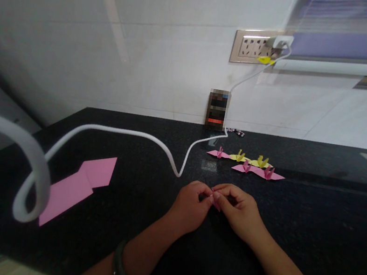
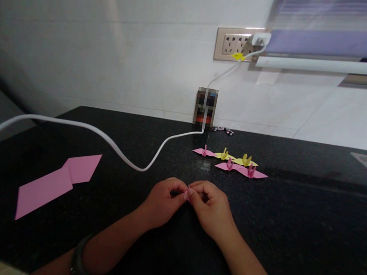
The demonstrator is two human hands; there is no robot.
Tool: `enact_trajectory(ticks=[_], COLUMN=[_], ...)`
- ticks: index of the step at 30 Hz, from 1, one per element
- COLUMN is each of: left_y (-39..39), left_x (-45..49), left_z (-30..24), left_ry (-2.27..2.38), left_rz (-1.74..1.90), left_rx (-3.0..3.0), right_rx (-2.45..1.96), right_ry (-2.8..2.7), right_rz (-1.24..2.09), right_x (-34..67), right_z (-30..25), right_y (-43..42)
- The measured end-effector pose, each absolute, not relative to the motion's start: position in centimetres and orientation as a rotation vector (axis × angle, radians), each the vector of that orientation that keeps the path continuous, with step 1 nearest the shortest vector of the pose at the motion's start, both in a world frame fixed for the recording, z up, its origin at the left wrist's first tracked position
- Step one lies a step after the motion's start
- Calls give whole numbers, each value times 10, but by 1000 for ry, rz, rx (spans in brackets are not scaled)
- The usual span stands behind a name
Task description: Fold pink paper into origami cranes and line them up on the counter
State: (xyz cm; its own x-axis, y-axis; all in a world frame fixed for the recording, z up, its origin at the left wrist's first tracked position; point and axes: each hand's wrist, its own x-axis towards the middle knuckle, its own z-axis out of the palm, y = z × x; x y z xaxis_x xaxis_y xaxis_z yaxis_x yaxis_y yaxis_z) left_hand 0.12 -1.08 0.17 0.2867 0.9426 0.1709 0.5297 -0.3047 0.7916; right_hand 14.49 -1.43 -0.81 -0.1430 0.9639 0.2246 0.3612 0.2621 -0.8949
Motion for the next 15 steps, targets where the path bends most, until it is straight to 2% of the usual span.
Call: enact_trajectory(ticks=[6,15], left_y=[-10,-10], left_x=[1,2], left_z=[3,1], left_ry=[1302,1318], left_rz=[859,854], left_rx=[1947,1951], right_rx=[-1203,-1243], right_ry=[-1615,-1688], right_rz=[963,755], right_x=[145,147], right_z=[-6,-9], right_y=[-15,-13])
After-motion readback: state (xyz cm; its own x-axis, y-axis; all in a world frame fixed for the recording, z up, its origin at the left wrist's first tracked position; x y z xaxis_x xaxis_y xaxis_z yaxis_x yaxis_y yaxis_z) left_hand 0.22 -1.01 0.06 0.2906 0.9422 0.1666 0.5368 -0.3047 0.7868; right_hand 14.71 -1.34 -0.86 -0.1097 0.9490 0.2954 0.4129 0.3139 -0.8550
